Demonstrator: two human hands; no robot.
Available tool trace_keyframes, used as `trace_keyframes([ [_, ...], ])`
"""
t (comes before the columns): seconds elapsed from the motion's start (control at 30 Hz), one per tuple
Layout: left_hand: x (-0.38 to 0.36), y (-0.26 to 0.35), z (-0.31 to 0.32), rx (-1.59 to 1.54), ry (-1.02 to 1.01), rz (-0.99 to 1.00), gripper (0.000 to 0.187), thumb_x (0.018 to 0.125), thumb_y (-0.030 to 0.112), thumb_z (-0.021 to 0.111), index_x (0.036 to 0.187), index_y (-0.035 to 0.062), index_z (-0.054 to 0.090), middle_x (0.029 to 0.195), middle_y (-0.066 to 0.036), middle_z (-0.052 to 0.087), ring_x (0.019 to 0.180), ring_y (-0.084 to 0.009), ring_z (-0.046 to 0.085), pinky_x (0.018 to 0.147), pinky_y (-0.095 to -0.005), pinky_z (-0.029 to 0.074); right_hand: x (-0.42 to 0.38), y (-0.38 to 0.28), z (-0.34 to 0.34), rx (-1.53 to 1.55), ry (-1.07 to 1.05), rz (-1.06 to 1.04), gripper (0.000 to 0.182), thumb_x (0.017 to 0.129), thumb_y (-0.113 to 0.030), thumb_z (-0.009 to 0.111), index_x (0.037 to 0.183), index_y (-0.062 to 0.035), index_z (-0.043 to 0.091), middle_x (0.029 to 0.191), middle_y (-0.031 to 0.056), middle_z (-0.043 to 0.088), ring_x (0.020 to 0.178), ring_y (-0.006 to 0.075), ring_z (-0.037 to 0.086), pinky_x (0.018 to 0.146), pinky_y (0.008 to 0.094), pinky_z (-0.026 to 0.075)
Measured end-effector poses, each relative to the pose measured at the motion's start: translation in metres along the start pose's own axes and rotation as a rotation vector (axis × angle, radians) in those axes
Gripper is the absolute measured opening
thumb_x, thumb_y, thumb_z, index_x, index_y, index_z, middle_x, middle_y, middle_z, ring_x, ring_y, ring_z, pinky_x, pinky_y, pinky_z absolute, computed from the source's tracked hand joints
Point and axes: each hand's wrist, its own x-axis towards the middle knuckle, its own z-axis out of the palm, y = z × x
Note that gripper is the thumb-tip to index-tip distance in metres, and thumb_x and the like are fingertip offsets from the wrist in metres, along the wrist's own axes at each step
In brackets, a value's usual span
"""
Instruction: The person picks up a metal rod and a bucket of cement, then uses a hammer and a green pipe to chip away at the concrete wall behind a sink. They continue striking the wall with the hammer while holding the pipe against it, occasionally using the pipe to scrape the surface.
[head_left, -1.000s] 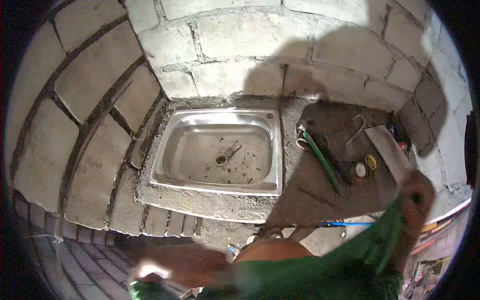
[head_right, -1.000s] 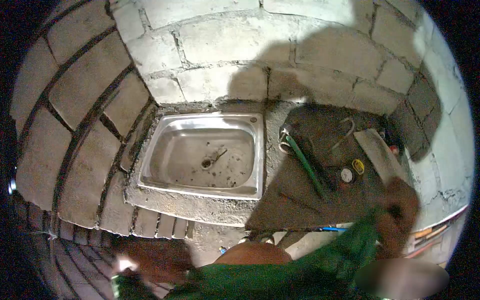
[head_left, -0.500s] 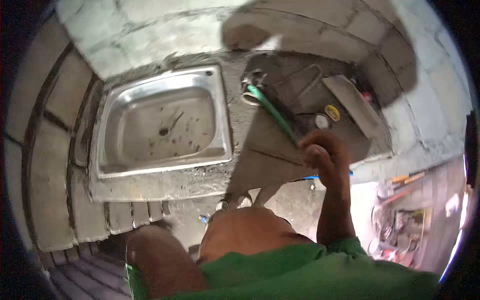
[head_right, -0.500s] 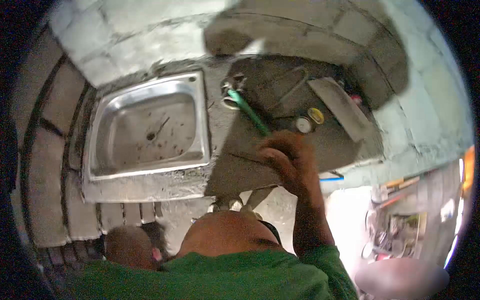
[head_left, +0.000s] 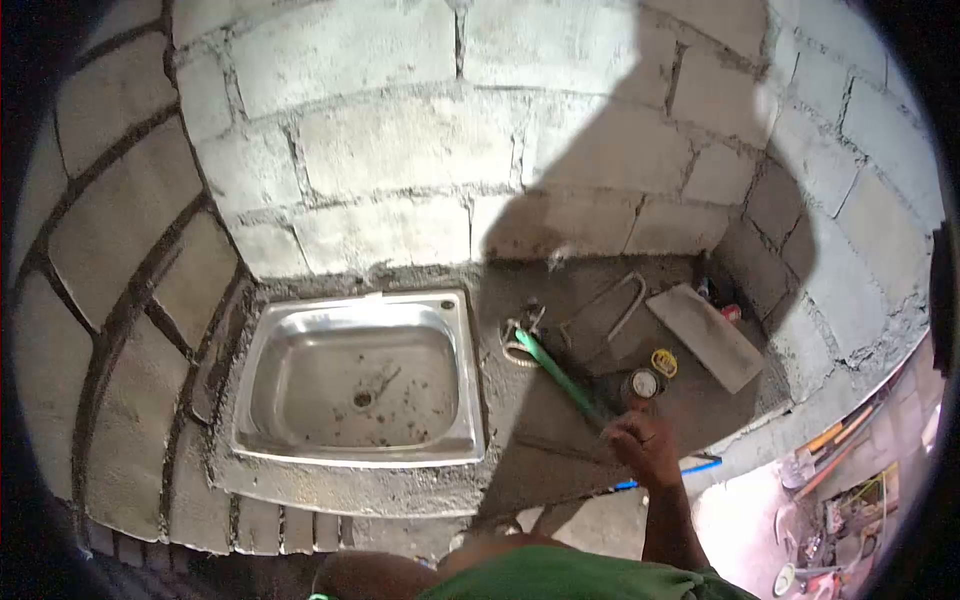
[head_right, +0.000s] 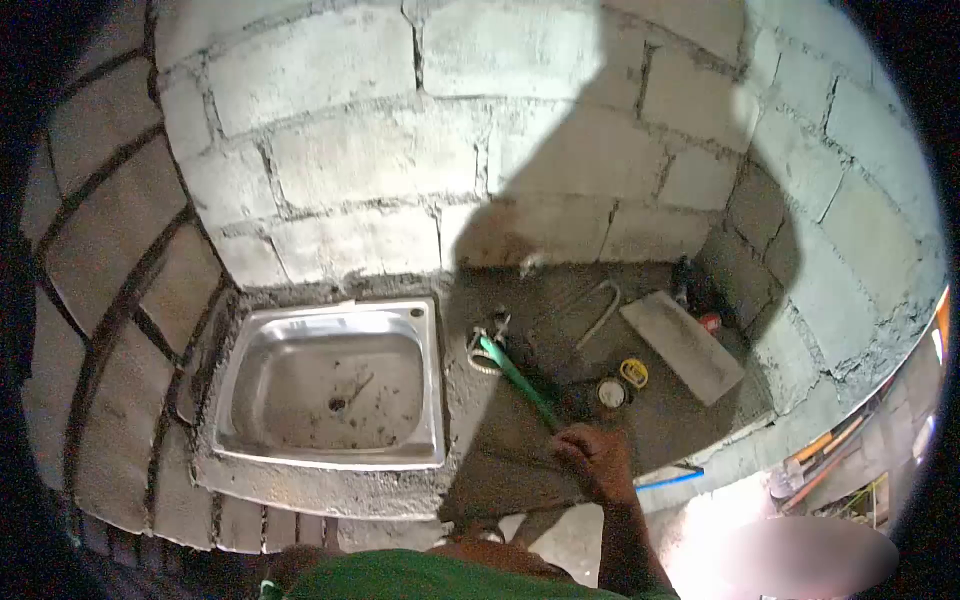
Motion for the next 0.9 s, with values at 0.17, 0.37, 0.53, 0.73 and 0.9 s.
trace_keyframes([
  [0.17, 0.0, 0.009, -0.003, 0.006, -0.039, 0.008, 0.042, 0.086, 0.032, 0.066, 0.115, 0.0035, 0.057, 0.098, -0.017, 0.064, 0.089, -0.0319, 0.062, 0.08, -0.0399, 0.05, 0.009, 0.019, -0.003, -0.013, -0.092, -0.017, 0.02, 0.086, -0.024, 0.065, 0.094, -0.0055, 0.066, 0.088, 0.0114, 0.065, 0.081, 0.0233, 0.064, 0.074, 0.0361, 0.05],
  [0.37, 0.022, 0.015, -0.005, 0.222, 0.06, 0.077, 0.043, 0.086, 0.032, 0.065, 0.116, 0.0035, 0.057, 0.099, -0.018, 0.065, 0.09, -0.034, 0.063, 0.081, -0.0409, 0.05, -0.002, 0.051, -0.013, -0.233, 0.077, -0.127, 0.02, 0.086, -0.022, 0.064, 0.096, -0.0053, 0.066, 0.093, 0.0144, 0.066, 0.088, 0.0257, 0.064, 0.076, 0.0376, 0.05],
  [0.53, 0.023, 0.004, -0.018, 0.633, 0.291, -0.464, 0.05, 0.087, 0.037, 0.061, 0.126, 0.0058, 0.054, 0.107, -0.019, 0.064, 0.099, -0.0363, 0.062, 0.087, -0.045, 0.048, -0.002, 0.062, -0.024, -0.075, 0.088, 0.078, 0.02, 0.088, -0.022, 0.061, 0.095, -0.0031, 0.066, 0.094, 0.0138, 0.067, 0.086, 0.0256, 0.065, 0.077, 0.0351, 0.05],
  [0.73, 0.007, -0.005, -0.009, 0.383, 0.533, -0.517, 0.055, 0.086, 0.039, 0.062, 0.129, 0.0046, 0.052, 0.107, -0.017, 0.065, 0.101, -0.0341, 0.062, 0.088, -0.0419, 0.048, -0.007, 0.076, -0.025, -0.173, 0.04, 0.039, 0.02, 0.089, -0.021, 0.06, 0.095, -0.0033, 0.066, 0.092, 0.0149, 0.067, 0.083, 0.0287, 0.065, 0.075, 0.0366, 0.05],
  [0.9, 0.023, -0.017, 0.009, 0.397, 0.355, -0.586, 0.054, 0.087, 0.039, 0.062, 0.127, 0.0041, 0.053, 0.107, -0.018, 0.065, 0.1, -0.0336, 0.063, 0.088, -0.0413, 0.048, 0.004, 0.077, -0.027, -0.162, 0.064, 0.099, 0.024, 0.088, -0.024, 0.062, 0.101, -0.0039, 0.065, 0.093, 0.0168, 0.066, 0.086, 0.0331, 0.065, 0.077, 0.0412, 0.049],
])
